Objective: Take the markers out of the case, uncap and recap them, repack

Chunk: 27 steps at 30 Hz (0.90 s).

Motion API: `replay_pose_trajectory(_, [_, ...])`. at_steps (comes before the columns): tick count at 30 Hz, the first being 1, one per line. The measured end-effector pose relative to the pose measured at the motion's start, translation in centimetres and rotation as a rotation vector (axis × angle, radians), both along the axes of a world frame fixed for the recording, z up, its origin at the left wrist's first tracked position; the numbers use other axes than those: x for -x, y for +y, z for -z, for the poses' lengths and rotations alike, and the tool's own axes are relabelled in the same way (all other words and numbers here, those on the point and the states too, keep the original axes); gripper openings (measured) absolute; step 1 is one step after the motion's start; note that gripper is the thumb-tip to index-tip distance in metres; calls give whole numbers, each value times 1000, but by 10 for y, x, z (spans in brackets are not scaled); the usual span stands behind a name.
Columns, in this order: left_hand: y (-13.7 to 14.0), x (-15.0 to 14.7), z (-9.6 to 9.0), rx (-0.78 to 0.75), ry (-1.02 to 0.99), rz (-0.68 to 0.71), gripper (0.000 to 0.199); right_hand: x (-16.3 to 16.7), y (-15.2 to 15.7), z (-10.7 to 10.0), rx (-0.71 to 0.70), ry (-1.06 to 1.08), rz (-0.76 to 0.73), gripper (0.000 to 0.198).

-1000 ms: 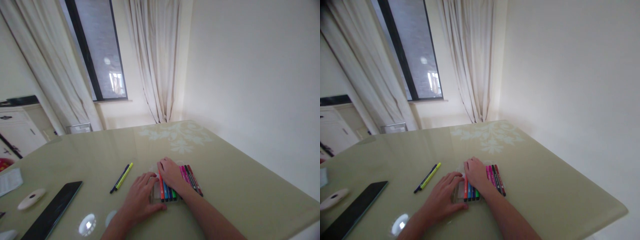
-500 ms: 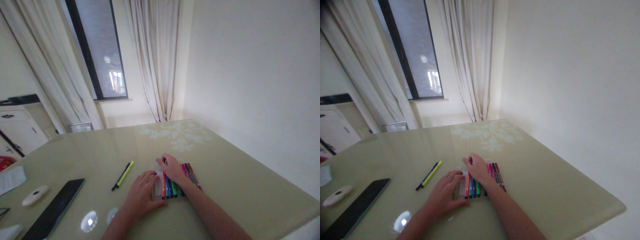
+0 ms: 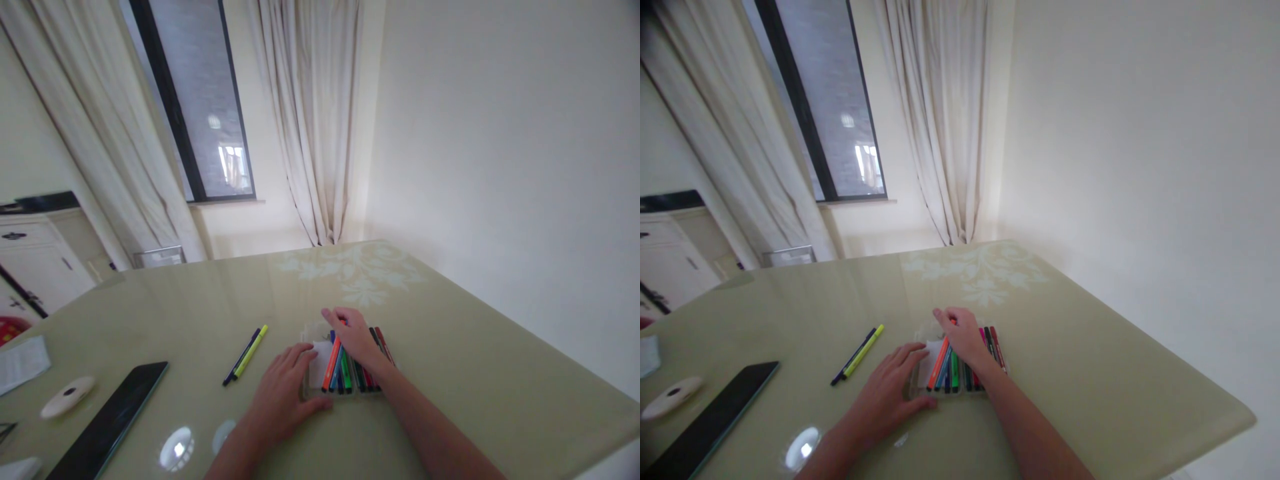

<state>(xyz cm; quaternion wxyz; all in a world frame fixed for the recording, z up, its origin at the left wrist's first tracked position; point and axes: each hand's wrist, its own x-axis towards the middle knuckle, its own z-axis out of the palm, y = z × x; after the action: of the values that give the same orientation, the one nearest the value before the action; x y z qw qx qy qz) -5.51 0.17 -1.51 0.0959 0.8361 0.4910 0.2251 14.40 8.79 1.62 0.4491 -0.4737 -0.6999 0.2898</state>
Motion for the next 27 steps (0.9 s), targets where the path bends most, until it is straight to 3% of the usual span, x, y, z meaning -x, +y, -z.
replay_pose_trajectory(4, [-3, -4, 0, -154, -16, -35, 82, 8, -10, -3, -18, 72, 79, 53])
replay_pose_trajectory(8, [0, -10, 9, -294, 113, -144, 48, 28, -31, -3, 78, 107, -88, 46])
replay_pose_trajectory(12, [9, -2, 17, -291, 241, -268, 42, 33, -33, -2, 137, 217, -175, 41])
replay_pose_trajectory(15, [16, 18, 12, -246, 298, -445, 45, 15, -15, 2, 139, 280, -45, 42])
replay_pose_trajectory(20, [19, 40, 0, -133, 427, -576, 51, -15, 8, 12, -11, -42, 155, 47])
replay_pose_trajectory(27, [16, 42, -4, -75, 539, -656, 49, -8, 1, 16, -39, -622, 145, 42])
